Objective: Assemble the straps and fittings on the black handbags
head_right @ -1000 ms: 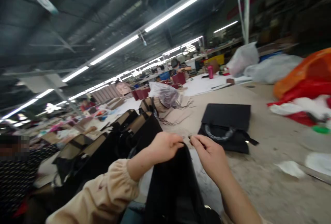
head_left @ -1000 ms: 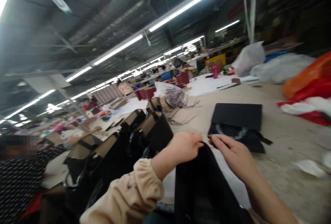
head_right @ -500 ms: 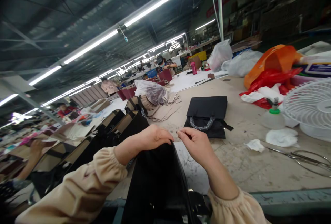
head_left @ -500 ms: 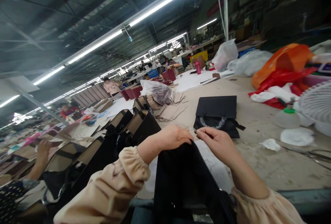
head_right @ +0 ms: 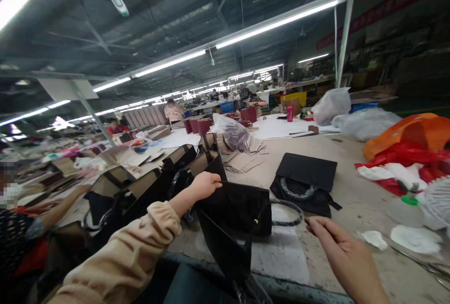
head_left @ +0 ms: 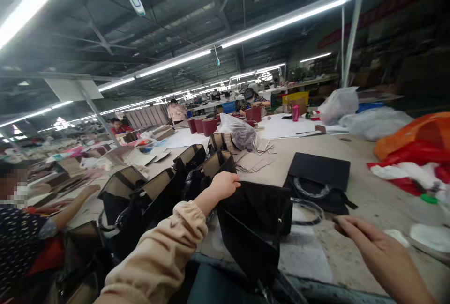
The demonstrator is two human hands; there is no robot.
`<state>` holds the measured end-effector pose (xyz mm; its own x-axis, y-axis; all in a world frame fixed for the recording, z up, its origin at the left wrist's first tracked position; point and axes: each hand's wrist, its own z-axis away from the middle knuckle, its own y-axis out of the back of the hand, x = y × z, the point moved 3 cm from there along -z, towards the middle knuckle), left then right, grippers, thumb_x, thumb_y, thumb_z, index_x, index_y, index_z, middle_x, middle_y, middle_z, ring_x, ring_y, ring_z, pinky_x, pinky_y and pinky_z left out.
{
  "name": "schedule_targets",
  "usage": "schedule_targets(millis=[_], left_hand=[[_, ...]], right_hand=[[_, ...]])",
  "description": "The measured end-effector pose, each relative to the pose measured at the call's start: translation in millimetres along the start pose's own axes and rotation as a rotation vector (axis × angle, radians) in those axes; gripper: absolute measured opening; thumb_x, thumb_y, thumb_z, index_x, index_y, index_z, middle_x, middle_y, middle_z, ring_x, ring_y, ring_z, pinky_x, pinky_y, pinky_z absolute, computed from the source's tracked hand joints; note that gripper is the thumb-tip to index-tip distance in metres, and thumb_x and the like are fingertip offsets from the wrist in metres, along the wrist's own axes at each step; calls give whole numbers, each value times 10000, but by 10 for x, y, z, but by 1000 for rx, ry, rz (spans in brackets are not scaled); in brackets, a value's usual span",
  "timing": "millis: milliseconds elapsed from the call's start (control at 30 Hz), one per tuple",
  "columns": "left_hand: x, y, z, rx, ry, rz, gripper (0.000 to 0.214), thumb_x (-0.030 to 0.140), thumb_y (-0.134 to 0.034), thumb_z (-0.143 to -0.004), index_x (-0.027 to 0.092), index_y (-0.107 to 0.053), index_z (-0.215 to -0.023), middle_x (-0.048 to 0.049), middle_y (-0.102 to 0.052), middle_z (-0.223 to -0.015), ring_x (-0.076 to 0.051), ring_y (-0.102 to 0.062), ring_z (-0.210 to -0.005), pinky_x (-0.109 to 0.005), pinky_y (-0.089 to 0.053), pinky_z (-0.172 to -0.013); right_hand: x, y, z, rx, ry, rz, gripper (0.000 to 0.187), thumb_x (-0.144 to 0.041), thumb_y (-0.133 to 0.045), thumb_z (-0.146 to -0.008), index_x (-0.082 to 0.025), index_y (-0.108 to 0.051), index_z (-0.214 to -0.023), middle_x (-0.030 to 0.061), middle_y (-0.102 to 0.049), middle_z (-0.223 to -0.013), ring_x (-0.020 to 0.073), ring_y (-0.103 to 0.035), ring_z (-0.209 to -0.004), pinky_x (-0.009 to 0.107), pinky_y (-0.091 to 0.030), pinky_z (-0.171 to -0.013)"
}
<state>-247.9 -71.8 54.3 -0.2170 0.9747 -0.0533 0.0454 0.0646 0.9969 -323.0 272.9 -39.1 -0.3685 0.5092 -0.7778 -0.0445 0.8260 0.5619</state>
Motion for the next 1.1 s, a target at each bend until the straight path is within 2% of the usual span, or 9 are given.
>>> schedule_targets(millis=[133, 233, 400, 533, 667, 833, 1100], left_hand=[[-52, -3, 123, 22, 30, -3, 201, 353, -505, -802, 237, -670, -800, -33, -682, -804, -197, -621, -794, -258, -445, -660], [-40, -6, 192, 28, 38, -9, 205, 342, -496, -805, 234, -670, -820, -42, -682, -845, -199, -618, -840, -264, -453, -695], [-24, 18, 255, 34, 26, -15, 202, 340, -491, -815, 235, -661, -842, -43, -682, -874, -193, -617, -867, -267, -455, -728], [-50, 29, 284, 47, 12, -16, 225, 348, -460, -834, 232, -652, -837, -45, -681, -873, -188, -622, -865, -258, -449, -710], [-91, 3, 296, 78, -28, 8, 280, 391, -427, -847, 222, -643, -787, -57, -680, -826, -202, -628, -823, -264, -438, -650], [-87, -42, 302, 89, -54, 36, 243, 349, -446, -829, 215, -638, -763, -58, -677, -808, -199, -622, -810, -260, -425, -641], [-56, -40, 282, 59, -30, 53, 216, 352, -478, -807, 221, -649, -800, -61, -680, -831, -203, -616, -811, -270, -435, -660]], right_hand=[[-459, -162, 99, 68, 329, 73, 350, -495, -483, -793, -237, -663, -947, 45, -677, -964, 230, -629, -879, 348, -502, -785], [-927, -388, -8, 127, 520, 149, 343, -428, -468, -841, -205, -640, -1037, 76, -638, -1040, 208, -597, -954, 329, -474, -850], [-1620, -1033, -251, -107, 680, 389, 317, -330, -484, -858, -181, -604, -1111, 103, -606, -1106, 216, -549, -1017, 335, -437, -882], [-1963, -1451, -304, -280, 740, 582, 255, -306, -452, -883, -165, -621, -1010, 112, -638, -960, 225, -568, -946, 382, -394, -873], [-2008, -1519, -360, -343, 745, 629, 254, -288, -417, -896, -170, -642, -899, 83, -653, -881, 193, -601, -832, 296, -426, -727], [-1889, -1372, -392, -366, 791, 665, 356, -395, -376, -913, -174, -648, -854, 77, -667, -863, 181, -606, -804, 258, -402, -667], [-1595, -1078, -443, -332, 803, 705, 418, -431, -355, -918, -169, -656, -793, 65, -668, -814, 150, -601, -757, 228, -375, -637]])
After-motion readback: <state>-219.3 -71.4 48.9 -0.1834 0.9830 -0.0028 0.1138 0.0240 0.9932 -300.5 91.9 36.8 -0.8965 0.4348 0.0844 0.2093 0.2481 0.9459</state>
